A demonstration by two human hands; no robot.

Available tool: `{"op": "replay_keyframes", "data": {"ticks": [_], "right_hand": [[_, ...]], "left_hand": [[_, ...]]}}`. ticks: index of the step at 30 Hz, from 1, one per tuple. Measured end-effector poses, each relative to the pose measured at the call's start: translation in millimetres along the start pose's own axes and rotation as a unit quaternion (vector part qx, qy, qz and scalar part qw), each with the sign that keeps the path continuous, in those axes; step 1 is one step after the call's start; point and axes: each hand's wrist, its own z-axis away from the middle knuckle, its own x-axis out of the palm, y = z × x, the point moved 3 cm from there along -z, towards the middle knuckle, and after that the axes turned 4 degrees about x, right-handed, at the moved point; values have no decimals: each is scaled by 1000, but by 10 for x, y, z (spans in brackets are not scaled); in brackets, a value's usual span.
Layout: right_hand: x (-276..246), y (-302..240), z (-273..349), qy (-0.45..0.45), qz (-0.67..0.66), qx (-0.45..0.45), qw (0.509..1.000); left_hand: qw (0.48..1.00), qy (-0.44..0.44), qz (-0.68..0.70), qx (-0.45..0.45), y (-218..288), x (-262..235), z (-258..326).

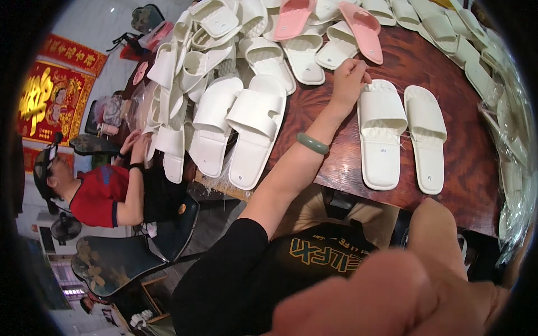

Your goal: The recorder is inspecting, adjusting, and organizing white and pink slippers at a factory work table.

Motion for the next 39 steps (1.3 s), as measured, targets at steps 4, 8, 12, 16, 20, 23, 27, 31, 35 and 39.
{"op": "replay_keyframes", "data": {"ticks": [4,8,12,16,20,23,27,31,35,39], "right_hand": [[-176,-87,392,-1,69,-24,997],[-356,-90,369,2,128,-49,991],[-100,-49,272,20,179,-69,981],[-777,-118,552,75,289,-72,952],[-1170,-220,873,122,378,-63,916],[-1503,-209,1035,145,430,-66,889],[-1656,-223,1016,158,494,-79,851],[-2173,-433,1297,168,544,-100,816],[-1482,-364,1150,191,602,-106,768],[-1608,-525,1535,206,653,-115,720]], "left_hand": [[1000,-9,-4,8,11,84,31],[999,-19,-23,21,25,41,19],[999,-7,-38,30,-7,-51,47],[999,-9,-34,22,40,45,32],[999,-33,-27,13,89,33,19],[998,-34,-50,17,100,54,23],[996,-37,-62,44,71,67,20],[995,-44,-74,49,59,44,20],[994,-46,-87,37,83,81,75],[997,-38,-56,29,67,-10,30]]}}
